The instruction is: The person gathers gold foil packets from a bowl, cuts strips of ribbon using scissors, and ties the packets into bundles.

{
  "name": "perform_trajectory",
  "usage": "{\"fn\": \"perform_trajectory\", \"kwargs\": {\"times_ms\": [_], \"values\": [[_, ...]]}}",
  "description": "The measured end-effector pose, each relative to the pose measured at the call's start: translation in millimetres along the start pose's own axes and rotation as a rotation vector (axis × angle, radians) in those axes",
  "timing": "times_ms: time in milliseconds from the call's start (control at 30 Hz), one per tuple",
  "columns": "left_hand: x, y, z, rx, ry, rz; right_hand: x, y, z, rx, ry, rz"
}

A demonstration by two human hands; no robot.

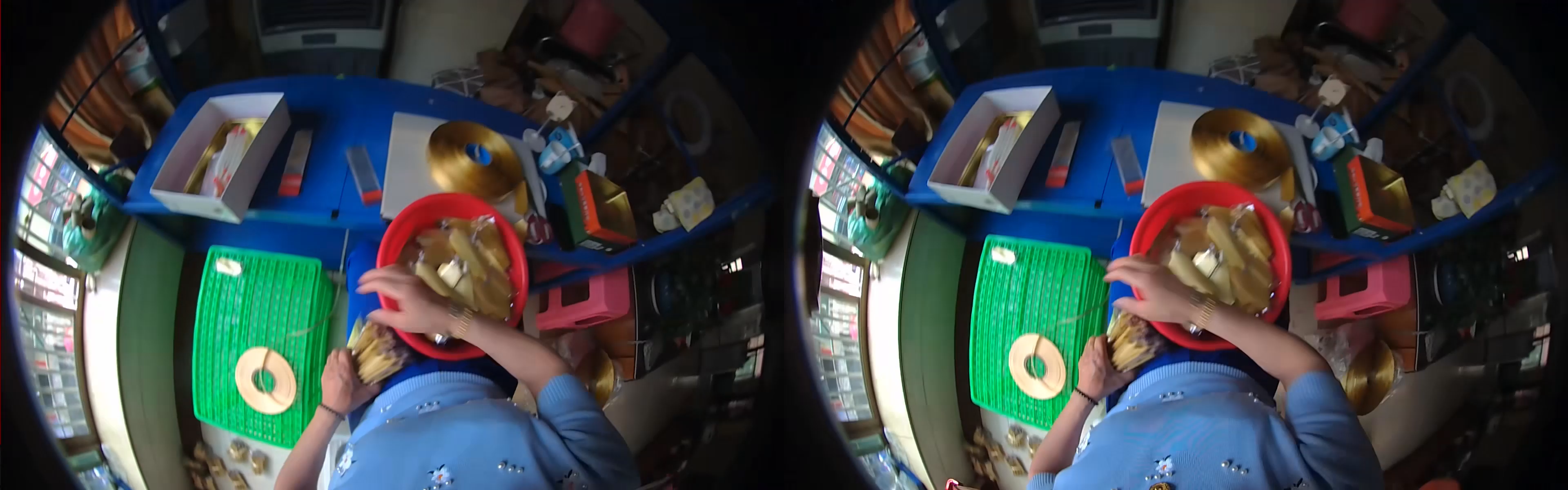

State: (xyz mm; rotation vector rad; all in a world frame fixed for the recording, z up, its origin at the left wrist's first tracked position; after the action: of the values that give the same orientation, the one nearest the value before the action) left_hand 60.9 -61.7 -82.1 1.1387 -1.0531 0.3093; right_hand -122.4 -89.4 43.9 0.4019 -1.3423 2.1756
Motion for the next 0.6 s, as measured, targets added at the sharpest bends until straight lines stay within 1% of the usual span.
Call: {"fn": "perform_trajectory", "kwargs": {"times_ms": [33,67,100,133,167,233,267,333,433,467,500,533,567,600], "values": [[-1,0,3,-0.020,-0.020,0.004,40,-4,-4,0.013,0.196,-0.161],[-2,2,8,-0.059,-0.030,0.002,76,12,-24,-0.087,0.400,-0.179],[-2,3,11,-0.092,-0.044,0.001,115,16,-42,-0.120,0.533,-0.321],[-3,4,12,-0.119,-0.064,0.003,149,27,-68,-0.202,0.669,-0.501],[-2,6,13,-0.161,-0.039,-0.039,176,41,-99,-0.289,0.801,-0.676],[0,12,20,-0.248,0.024,-0.123,204,82,-165,-0.448,0.913,-0.921],[-2,11,21,-0.235,0.023,-0.141,203,123,-201,-0.668,0.849,-0.582],[-6,7,20,-0.204,0.021,-0.172,175,182,-256,-1.037,0.655,0.127],[-6,7,18,-0.252,0.050,-0.207,156,197,-283,-1.289,0.731,0.180],[-12,3,18,-0.234,0.011,-0.191,148,212,-291,-1.226,0.779,0.361],[-15,0,17,-0.203,-0.036,-0.173,143,151,-239,-1.087,0.773,0.451],[-11,1,14,-0.143,-0.046,-0.156,145,192,-279,-1.198,0.646,0.433],[-10,4,15,-0.099,-0.043,-0.147,148,191,-279,-1.167,0.649,0.409],[-8,6,15,-0.102,-0.036,-0.161,153,192,-280,-1.220,0.661,0.361]]}}
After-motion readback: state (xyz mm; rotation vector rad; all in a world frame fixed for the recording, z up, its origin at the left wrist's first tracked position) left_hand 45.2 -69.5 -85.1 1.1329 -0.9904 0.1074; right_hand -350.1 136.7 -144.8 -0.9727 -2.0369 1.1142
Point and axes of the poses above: each hand's wrist, its own z-axis towards the middle knuckle, its own x-axis out of the back of the hand, y = z × x, the point moved 6 cm from there along z, towards the middle knuckle, and after that the axes turned 15 degrees about y, right-handed, at the moved point
